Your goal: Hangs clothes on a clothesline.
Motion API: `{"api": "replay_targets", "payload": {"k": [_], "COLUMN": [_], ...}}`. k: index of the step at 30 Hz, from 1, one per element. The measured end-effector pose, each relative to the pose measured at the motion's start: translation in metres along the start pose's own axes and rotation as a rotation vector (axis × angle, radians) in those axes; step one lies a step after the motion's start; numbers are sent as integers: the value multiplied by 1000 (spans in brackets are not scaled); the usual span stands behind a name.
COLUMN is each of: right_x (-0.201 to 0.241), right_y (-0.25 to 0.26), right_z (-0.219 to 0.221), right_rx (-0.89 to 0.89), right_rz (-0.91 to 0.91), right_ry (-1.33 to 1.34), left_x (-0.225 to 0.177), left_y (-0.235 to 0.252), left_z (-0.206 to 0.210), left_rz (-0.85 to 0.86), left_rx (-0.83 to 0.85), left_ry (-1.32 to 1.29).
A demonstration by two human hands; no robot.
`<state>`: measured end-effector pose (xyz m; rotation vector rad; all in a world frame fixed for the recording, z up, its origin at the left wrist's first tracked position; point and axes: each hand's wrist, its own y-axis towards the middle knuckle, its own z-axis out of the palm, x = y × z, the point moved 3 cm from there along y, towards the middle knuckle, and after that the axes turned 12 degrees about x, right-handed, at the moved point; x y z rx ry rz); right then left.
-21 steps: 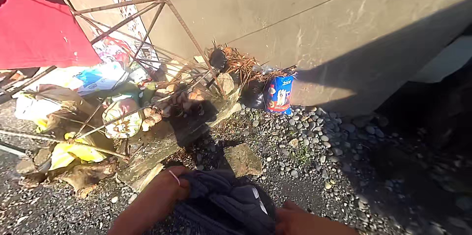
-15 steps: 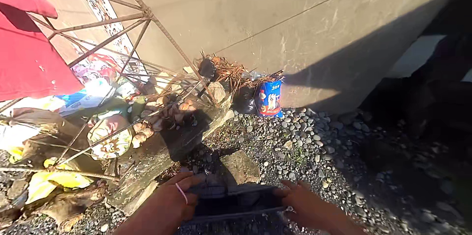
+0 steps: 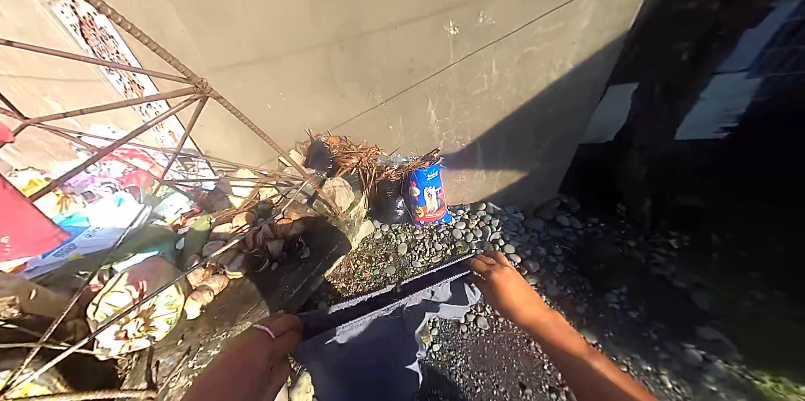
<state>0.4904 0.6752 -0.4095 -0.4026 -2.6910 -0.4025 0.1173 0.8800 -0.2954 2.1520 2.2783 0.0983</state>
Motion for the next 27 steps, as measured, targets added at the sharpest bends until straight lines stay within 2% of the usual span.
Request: {"api": "replay_targets", "payload": {"k": [2, 5, 7, 9, 12, 14, 16, 17, 19, 20, 21, 22, 23, 24, 25, 27], "right_x": [8, 23, 27, 30, 25, 19, 28, 41, 86, 117, 152, 187, 217, 238, 247, 237], "right_y": [7, 19, 26, 31, 38, 42, 45, 46, 38, 30, 21, 10, 1, -3, -1, 12], "right_z": [-20, -44, -50, -52, -38, -31, -47, -67, -119, -141, -158, -166, -166, -155, -134, -84], "right_rx": [-155, -309, -360, -390, -470, -420, -357, -380, -614, -810, -982, -1041, -1043, -1039, -1033, -977], "right_rz": [-119, -239, -245, -180, 7, 131, 214, 211, 79, -98, -380, -694, -943, -1079, -1091, -826], "right_ry": [107, 369, 500, 462, 340, 302, 293, 322, 444, 532, 614, 626, 540, 426, 350, 316], "left_x": [-1, -1, 0, 0, 4, 4, 8, 13, 24, 27, 25, 18, 10, 2, -6, -34], "left_y": [5, 17, 26, 33, 42, 47, 51, 51, 42, 33, 20, 6, -7, -16, -20, -9], "left_z": [0, -5, -13, -23, -33, -41, -59, -74, -119, -144, -168, -185, -190, -181, -160, -113], "left_rz": [-75, -84, -64, -65, -47, -23, 41, 66, 40, -24, -101, -182, -246, -267, -254, -24], "left_rx": [-61, -321, -463, -516, -408, -271, -199, -215, -408, -577, -763, -933, -1074, -1204, -1300, -1322], "left_ry": [-132, -165, -227, -322, -450, -425, -321, -241, -67, 10, 62, 107, 157, 216, 264, 217]}}
